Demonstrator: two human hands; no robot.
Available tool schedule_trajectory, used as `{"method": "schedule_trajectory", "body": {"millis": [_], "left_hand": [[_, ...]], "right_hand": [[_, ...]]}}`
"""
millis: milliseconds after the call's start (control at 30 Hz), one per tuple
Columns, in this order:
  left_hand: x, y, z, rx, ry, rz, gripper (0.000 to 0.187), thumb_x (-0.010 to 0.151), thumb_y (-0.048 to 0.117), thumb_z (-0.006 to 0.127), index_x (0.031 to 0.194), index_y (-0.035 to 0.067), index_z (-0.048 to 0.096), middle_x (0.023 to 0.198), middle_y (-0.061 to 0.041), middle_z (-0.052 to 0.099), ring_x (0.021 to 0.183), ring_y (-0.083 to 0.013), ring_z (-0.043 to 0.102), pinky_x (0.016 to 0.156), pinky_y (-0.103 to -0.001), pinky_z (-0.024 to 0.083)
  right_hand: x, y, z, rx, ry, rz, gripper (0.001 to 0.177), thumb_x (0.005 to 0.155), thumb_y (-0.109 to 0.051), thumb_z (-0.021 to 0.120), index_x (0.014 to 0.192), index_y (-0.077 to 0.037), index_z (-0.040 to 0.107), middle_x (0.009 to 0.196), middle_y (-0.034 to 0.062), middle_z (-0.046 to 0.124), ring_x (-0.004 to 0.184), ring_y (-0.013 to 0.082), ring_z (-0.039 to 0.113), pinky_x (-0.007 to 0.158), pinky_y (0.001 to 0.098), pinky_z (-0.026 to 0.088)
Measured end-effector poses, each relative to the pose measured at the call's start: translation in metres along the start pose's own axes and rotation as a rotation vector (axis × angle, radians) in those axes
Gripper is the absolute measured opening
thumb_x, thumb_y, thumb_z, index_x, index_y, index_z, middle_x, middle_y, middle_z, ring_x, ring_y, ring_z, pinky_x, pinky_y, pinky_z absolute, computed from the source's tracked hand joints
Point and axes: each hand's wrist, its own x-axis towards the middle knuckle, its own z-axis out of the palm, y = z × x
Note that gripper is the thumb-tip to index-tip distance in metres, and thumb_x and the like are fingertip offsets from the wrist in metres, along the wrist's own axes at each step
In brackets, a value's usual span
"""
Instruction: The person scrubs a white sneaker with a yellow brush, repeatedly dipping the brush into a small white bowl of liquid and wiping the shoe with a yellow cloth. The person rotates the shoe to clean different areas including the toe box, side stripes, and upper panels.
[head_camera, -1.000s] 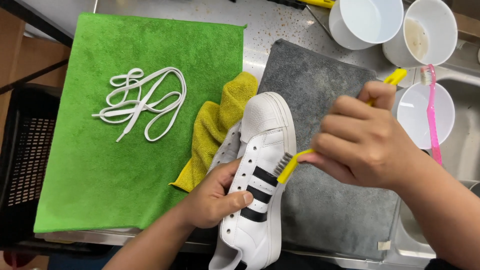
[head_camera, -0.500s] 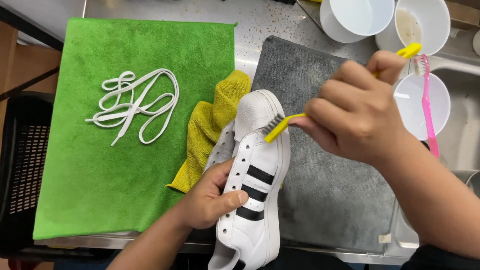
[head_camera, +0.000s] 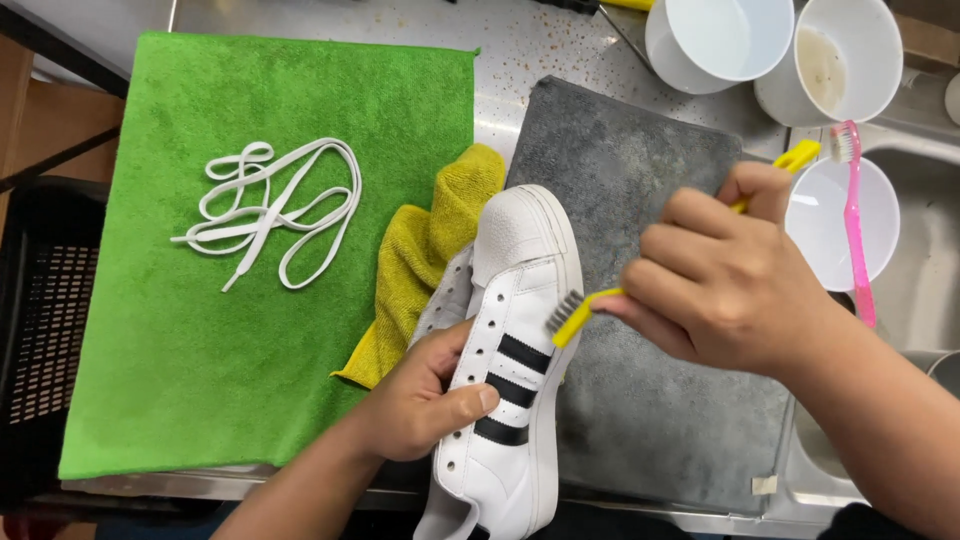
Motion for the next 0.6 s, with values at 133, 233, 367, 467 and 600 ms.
{"method": "schedule_trajectory", "body": {"millis": [133, 233, 367, 467, 600], "left_hand": [[-0.002, -0.004, -0.001, 0.002, 0.012, -0.033, 0.036, 0.095, 0.034, 0.064, 0.116, 0.005, 0.058, 0.098, 0.001, 0.063, 0.086, -0.0099, 0.058, 0.076, -0.027, 0.050], [-0.002, -0.002, -0.001, 0.029, 0.018, -0.016, 0.038, 0.096, 0.037, 0.064, 0.117, 0.005, 0.058, 0.101, 0.000, 0.065, 0.090, -0.0102, 0.059, 0.079, -0.028, 0.051], [0.000, 0.000, -0.002, 0.037, 0.006, 0.002, 0.040, 0.096, 0.036, 0.063, 0.119, 0.004, 0.057, 0.101, 0.001, 0.063, 0.090, -0.0105, 0.058, 0.080, -0.028, 0.050], [-0.002, -0.004, -0.001, 0.037, 0.008, -0.004, 0.038, 0.096, 0.036, 0.063, 0.117, 0.005, 0.058, 0.101, 0.000, 0.064, 0.089, -0.0104, 0.059, 0.080, -0.028, 0.051], [-0.001, -0.001, -0.001, 0.029, 0.015, -0.004, 0.047, 0.096, 0.038, 0.064, 0.125, 0.003, 0.057, 0.108, -0.002, 0.067, 0.095, -0.0125, 0.061, 0.085, -0.030, 0.052]], "right_hand": [[0.001, 0.009, -0.002, -0.053, 0.084, 0.021, 0.046, 0.105, -0.039, 0.062, 0.068, -0.015, 0.050, 0.063, -0.0011, 0.051, 0.061, 0.0223, 0.046, 0.076, 0.0424, 0.021], [0.003, 0.003, 0.004, -0.137, 0.057, 0.054, 0.053, 0.111, -0.038, 0.060, 0.067, -0.013, 0.045, 0.062, 0.0004, 0.038, 0.063, 0.0256, 0.044, 0.075, 0.0452, 0.023], [0.008, 0.001, -0.003, 0.000, 0.025, -0.006, 0.049, 0.105, -0.037, 0.062, 0.065, -0.015, 0.045, 0.062, 0.0003, 0.045, 0.061, 0.0233, 0.044, 0.078, 0.0432, 0.023], [0.007, 0.009, 0.004, -0.026, 0.061, 0.031, 0.049, 0.107, -0.038, 0.062, 0.067, -0.013, 0.046, 0.062, 0.0000, 0.041, 0.063, 0.0248, 0.043, 0.078, 0.0445, 0.022], [0.004, -0.005, 0.012, 0.041, 0.043, -0.086, 0.051, 0.106, -0.039, 0.057, 0.063, -0.018, 0.039, 0.061, -0.0002, 0.042, 0.061, 0.0212, 0.042, 0.078, 0.0387, 0.023]]}}
